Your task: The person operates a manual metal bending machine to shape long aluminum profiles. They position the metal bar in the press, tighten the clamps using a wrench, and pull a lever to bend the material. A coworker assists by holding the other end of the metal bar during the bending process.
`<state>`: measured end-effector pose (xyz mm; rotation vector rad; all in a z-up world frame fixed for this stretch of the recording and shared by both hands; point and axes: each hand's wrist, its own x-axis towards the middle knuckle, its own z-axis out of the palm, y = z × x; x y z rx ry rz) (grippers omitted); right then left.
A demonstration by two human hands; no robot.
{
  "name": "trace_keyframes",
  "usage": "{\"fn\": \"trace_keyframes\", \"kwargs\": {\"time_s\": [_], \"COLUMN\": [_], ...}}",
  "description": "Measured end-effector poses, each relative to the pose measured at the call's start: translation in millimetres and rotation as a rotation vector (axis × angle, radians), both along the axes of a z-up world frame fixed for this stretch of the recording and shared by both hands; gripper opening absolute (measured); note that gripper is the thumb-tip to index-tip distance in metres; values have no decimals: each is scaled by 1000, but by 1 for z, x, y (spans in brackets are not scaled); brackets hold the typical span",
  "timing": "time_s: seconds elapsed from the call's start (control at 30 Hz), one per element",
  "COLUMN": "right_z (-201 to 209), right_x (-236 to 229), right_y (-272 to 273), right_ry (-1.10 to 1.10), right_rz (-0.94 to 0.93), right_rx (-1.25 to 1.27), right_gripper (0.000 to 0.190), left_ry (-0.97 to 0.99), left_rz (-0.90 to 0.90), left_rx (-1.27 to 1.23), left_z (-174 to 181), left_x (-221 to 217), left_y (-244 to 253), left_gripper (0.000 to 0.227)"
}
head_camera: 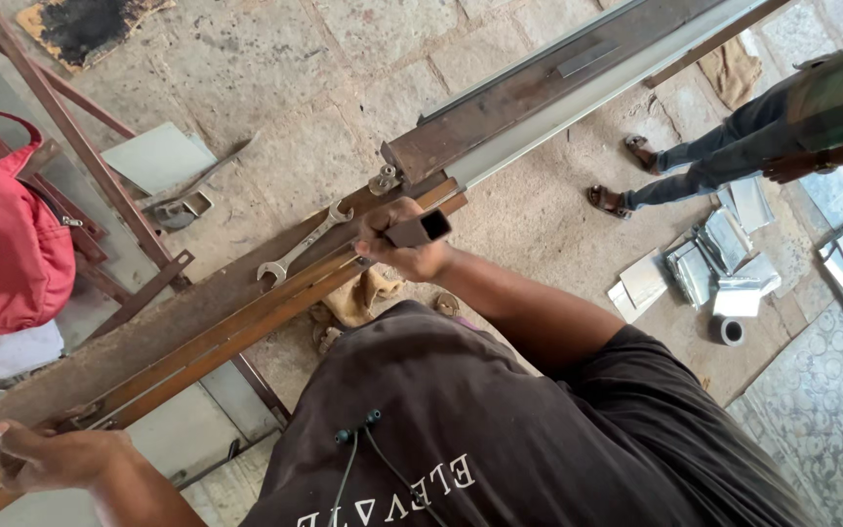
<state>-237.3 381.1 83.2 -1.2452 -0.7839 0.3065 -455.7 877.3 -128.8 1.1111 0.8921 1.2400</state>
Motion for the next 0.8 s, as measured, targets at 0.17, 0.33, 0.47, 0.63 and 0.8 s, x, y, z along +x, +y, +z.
{"fn": "trace_keyframes", "kwargs": {"time_s": [0.17, 0.33, 0.47, 0.63, 0.8], "right_z": [-16, 2, 18, 15, -16], "right_x": [-10, -24, -26, -22, -7], "right_y": [4, -9, -7, -5, -26], "right_ry": [21, 46, 68, 117, 76], "right_rz": [-28, -60, -49, -72, -139], "right_rx": [144, 6, 51, 45, 75], "right_gripper": [46, 52, 46, 44, 43], "left_ry": [47, 26, 49, 54, 77], "left_rz": [41, 0, -74, -23, -62], "left_rx": [-9, -19, 29, -4, 352], "left_z": [-2, 24, 41, 28, 7], "left_x": [-6, -10, -15, -9, 6], "left_y": [-8, -27, -36, -33, -42], "left_gripper": [56, 50, 47, 44, 34]}}
